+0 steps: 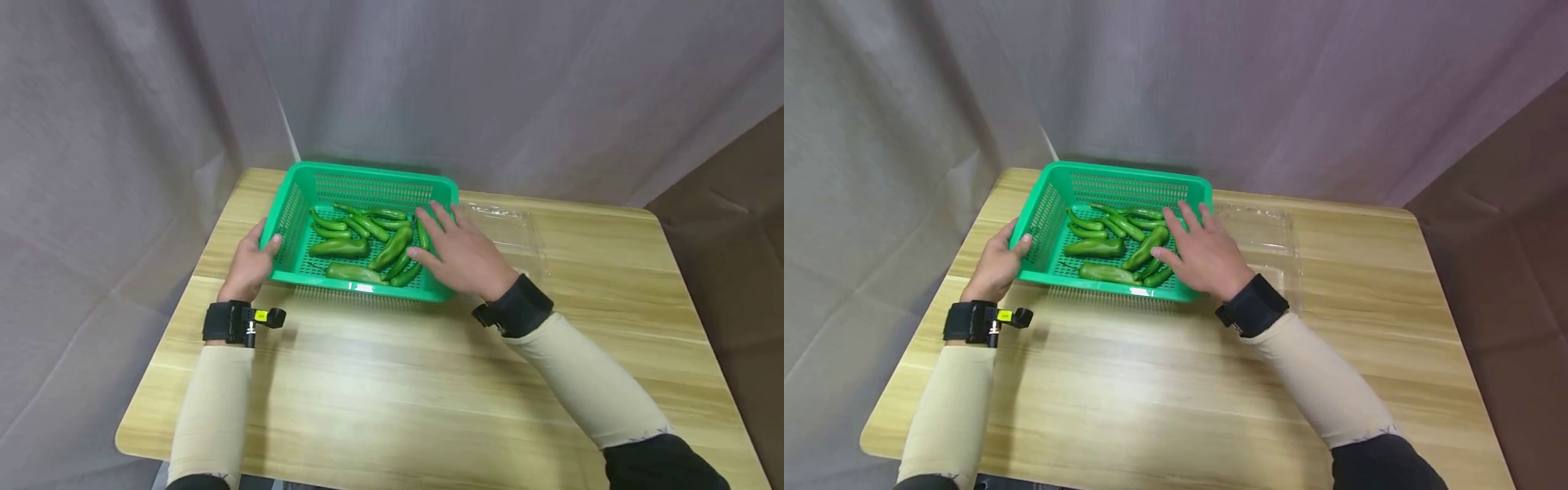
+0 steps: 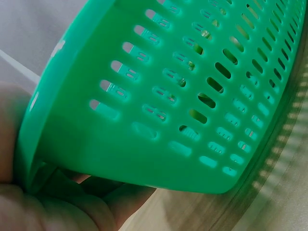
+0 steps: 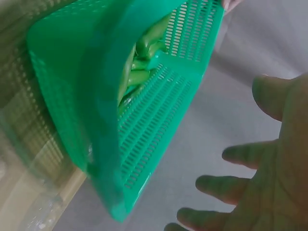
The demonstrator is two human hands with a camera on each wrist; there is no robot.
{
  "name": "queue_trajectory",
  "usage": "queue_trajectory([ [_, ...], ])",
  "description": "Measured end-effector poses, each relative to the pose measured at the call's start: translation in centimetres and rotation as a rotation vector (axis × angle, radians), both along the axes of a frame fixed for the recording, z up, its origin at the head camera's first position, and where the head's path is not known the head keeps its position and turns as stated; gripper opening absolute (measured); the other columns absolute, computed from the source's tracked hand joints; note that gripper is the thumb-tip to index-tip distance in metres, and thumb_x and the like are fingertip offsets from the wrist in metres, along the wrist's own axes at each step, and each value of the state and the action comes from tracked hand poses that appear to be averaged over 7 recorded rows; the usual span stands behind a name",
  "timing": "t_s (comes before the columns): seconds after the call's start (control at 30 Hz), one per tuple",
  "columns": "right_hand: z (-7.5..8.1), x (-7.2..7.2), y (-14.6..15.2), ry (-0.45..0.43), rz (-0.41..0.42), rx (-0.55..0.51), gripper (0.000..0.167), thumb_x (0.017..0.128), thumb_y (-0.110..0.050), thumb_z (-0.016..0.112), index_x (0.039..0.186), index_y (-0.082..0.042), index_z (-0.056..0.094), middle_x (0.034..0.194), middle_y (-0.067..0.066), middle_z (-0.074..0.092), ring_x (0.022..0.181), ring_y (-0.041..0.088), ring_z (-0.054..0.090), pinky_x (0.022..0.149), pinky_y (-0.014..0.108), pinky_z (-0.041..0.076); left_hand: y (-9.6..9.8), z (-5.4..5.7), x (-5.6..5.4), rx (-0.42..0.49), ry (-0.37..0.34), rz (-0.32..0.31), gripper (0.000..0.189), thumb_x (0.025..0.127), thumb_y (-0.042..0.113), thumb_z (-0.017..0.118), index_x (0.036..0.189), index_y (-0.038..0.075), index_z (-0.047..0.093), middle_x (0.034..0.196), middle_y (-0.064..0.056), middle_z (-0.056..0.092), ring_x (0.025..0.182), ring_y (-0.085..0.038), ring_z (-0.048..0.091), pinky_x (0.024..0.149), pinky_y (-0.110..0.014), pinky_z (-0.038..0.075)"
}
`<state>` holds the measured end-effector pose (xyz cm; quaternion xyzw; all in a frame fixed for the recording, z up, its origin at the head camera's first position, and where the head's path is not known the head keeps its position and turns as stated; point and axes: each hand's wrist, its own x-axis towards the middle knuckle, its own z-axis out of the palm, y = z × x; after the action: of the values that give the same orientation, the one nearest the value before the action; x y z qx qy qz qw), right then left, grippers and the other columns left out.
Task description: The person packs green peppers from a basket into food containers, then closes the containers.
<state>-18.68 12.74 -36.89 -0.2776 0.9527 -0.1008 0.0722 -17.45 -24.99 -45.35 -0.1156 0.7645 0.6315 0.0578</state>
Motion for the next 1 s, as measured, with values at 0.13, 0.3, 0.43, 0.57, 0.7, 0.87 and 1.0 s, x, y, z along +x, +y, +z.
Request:
queue_trajectory([
  [0.13, 0.3, -1.2, -1.5, -0.058, 0.067, 0.008, 0.067, 0.109, -0.047, 0.049, 0.164, -0.011, 0.033, 0.172, 0.021, 0.024, 0.159, 0.05, 0.016, 0.127, 0.063, 0.026, 0.3, 0.4, 0.0, 0.005, 0.016, -0.001, 0.067, 0.113, 0.026, 0.04, 0.169, 0.017, 0.005, 0.176, -0.012, 0.011, 0.16, -0.033, 0.02, 0.131, -0.052, 0.019],
  [0.3, 0.3, -3.1, -4.2, -0.119, 0.199, 0.011, 0.056, 0.107, -0.035, 0.059, 0.155, -0.009, 0.049, 0.163, 0.015, 0.046, 0.155, 0.037, 0.037, 0.127, 0.053, 0.033, 0.5, 0.7, 0.1, 0.01, 0.003, 0.017, 0.066, 0.113, 0.027, 0.041, 0.169, 0.018, 0.006, 0.176, -0.012, 0.014, 0.158, -0.032, 0.025, 0.131, -0.052, 0.022],
  [0.43, -0.7, -4.4, -6.6, -0.208, 0.267, 0.031, 0.053, 0.106, -0.031, 0.061, 0.153, -0.01, 0.052, 0.157, 0.01, 0.054, 0.147, 0.031, 0.049, 0.123, 0.049, 0.04, 0.5, 0.6, 0.3, 0.003, -0.018, 0.025, 0.066, 0.113, 0.029, 0.04, 0.169, 0.019, 0.007, 0.175, -0.011, 0.017, 0.155, -0.033, 0.03, 0.129, -0.052, 0.026],
  [0.57, -1.7, -5.0, -8.9, -0.292, 0.306, 0.076, 0.052, 0.106, -0.028, 0.063, 0.153, -0.011, 0.052, 0.156, 0.007, 0.056, 0.146, 0.031, 0.051, 0.122, 0.047, 0.041, 0.4, 0.4, 0.4, -0.009, -0.018, 0.025, 0.065, 0.113, 0.03, 0.04, 0.169, 0.019, 0.008, 0.174, -0.012, 0.021, 0.152, -0.034, 0.034, 0.128, -0.052, 0.028],
  [0.7, -2.1, -5.1, -10.9, -0.321, 0.34, 0.163, 0.053, 0.104, -0.026, 0.065, 0.153, -0.014, 0.053, 0.156, 0.006, 0.056, 0.147, 0.03, 0.049, 0.122, 0.046, 0.041, 0.3, 0.2, 0.5, -0.009, -0.013, 0.028, 0.065, 0.113, 0.031, 0.04, 0.169, 0.02, 0.009, 0.174, -0.013, 0.022, 0.151, -0.034, 0.036, 0.127, -0.052, 0.03],
  [0.87, -2.3, -4.9, -12.4, -0.347, 0.368, 0.235, 0.052, 0.103, -0.023, 0.066, 0.153, -0.014, 0.054, 0.157, 0.006, 0.055, 0.147, 0.029, 0.05, 0.123, 0.045, 0.041, 0.3, 0.2, 0.6, -0.004, -0.011, 0.036, 0.065, 0.113, 0.029, 0.04, 0.169, 0.019, 0.009, 0.174, -0.012, 0.02, 0.153, -0.034, 0.034, 0.128, -0.052, 0.029],
  [1.0, -2.5, -4.9, -13.0, -0.356, 0.393, 0.284, 0.051, 0.103, -0.02, 0.067, 0.152, -0.013, 0.055, 0.158, 0.006, 0.054, 0.149, 0.029, 0.047, 0.124, 0.043, 0.04, 0.3, 0.2, 0.5, 0.0, 0.001, 0.035, 0.065, 0.113, 0.028, 0.041, 0.169, 0.018, 0.01, 0.174, -0.012, 0.02, 0.154, -0.034, 0.033, 0.129, -0.052, 0.028],
])
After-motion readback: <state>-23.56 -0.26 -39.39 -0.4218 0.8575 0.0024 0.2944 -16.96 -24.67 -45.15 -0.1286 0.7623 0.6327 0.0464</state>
